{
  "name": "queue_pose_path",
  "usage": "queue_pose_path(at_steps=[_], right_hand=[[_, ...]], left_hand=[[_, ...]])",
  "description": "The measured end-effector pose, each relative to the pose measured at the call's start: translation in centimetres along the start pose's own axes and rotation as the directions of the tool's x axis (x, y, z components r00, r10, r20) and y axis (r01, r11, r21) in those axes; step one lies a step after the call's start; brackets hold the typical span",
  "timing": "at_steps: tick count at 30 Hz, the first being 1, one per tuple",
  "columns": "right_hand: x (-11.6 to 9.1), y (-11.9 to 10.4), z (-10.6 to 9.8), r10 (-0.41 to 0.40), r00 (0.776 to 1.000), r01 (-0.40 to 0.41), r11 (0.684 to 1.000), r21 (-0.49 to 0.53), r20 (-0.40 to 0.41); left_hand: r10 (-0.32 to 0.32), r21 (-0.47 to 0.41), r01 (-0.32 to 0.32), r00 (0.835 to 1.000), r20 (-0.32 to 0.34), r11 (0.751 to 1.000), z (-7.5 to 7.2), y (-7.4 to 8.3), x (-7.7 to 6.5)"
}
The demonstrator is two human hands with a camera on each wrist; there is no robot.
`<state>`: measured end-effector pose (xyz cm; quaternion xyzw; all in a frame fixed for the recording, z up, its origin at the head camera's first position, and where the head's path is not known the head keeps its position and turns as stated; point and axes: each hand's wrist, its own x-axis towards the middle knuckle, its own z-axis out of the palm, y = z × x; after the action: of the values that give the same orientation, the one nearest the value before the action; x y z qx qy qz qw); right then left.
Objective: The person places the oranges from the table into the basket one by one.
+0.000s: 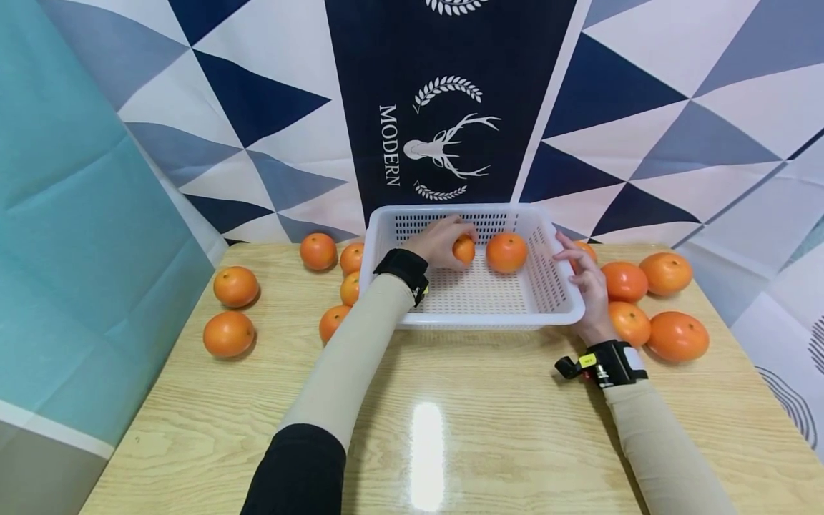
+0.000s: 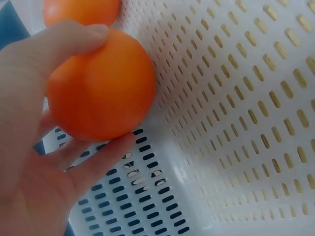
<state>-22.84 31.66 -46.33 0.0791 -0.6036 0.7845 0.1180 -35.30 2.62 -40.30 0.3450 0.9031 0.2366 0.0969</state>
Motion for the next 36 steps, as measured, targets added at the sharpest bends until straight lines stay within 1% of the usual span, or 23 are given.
queue_pose_path(at_steps=[3,8,9,14,15,16,17,20,21,22,23,24,26,27,30,36], right_hand=[[0.1,0.0,0.1,0.0,1.0,0.0,1.0,-0.003,-0.005],[0.2,-0.1,0.3,0.016,1.0,-0.016,1.0,0.023,-0.011],[0.2,-0.1,0.3,0.018,1.0,-0.018,0.999,0.027,-0.011],[0.1,-0.1,0.5,0.024,1.0,-0.024,0.999,0.039,-0.01],[0.1,-0.1,0.5,0.025,1.0,-0.024,0.999,0.042,-0.009],[0.1,-0.1,0.5,0.024,1.0,-0.024,0.999,0.044,-0.008],[0.1,-0.1,0.5,0.025,1.0,-0.024,0.999,0.047,-0.007],[0.1,-0.1,0.4,0.025,1.0,-0.025,0.999,0.048,-0.004],[0.2,-0.2,0.4,0.024,1.0,-0.024,0.999,0.044,-0.005],[0.1,-0.2,0.4,0.025,1.0,-0.025,0.999,0.042,-0.006],[0.1,-0.2,0.4,0.027,1.0,-0.026,0.999,0.043,-0.006],[0.1,-0.2,0.4,0.028,1.0,-0.028,0.999,0.043,-0.008],[0.1,-0.2,0.4,0.03,1.0,-0.03,0.999,0.043,-0.007],[0.0,-0.2,0.4,0.031,0.999,-0.031,0.999,0.041,-0.009],[0.0,-0.2,0.4,0.034,0.999,-0.034,0.999,0.038,-0.01],[0.0,-0.1,0.3,0.03,0.999,-0.029,0.998,0.048,-0.012]], left_hand=[[0.001,0.008,-0.001,1.0,0.009,1.0,0.0,-0.1,0.1],[-0.008,0.005,0.008,0.999,0.033,1.0,-0.1,-0.2,0.1],[-0.014,0.003,0.014,0.999,0.032,1.0,0.1,-0.6,0.4],[-0.035,-0.006,0.035,0.998,0.051,0.999,0.1,-0.7,0.6],[-0.037,-0.001,0.037,0.998,0.047,0.999,0.4,-1.1,1.1],[-0.041,0.001,0.041,0.998,0.056,0.999,0.2,-0.9,0.9],[-0.043,0.007,0.043,0.998,0.054,0.999,0.5,-1.2,1.3],[-0.059,0.018,0.058,0.997,0.057,0.998,0.4,-1.0,1.2],[-0.061,0.018,0.06,0.997,0.053,0.998,0.7,-1.5,1.6],[-0.062,0.016,0.061,0.996,0.057,0.998,0.7,-1.5,1.6],[-0.061,0.018,0.06,0.997,0.05,0.998,1.0,-1.9,1.8],[-0.063,0.017,0.062,0.997,0.054,0.998,0.8,-1.6,1.6],[-0.061,0.015,0.06,0.997,0.056,0.998,0.8,-1.8,1.7],[-0.059,0.013,0.058,0.997,0.049,0.998,1.1,-2.1,1.9],[-0.068,0.02,0.067,0.995,0.067,0.998,0.1,-0.6,0.6],[-0.089,0.041,0.086,0.993,0.083,0.995,-0.4,0.0,0.0]])
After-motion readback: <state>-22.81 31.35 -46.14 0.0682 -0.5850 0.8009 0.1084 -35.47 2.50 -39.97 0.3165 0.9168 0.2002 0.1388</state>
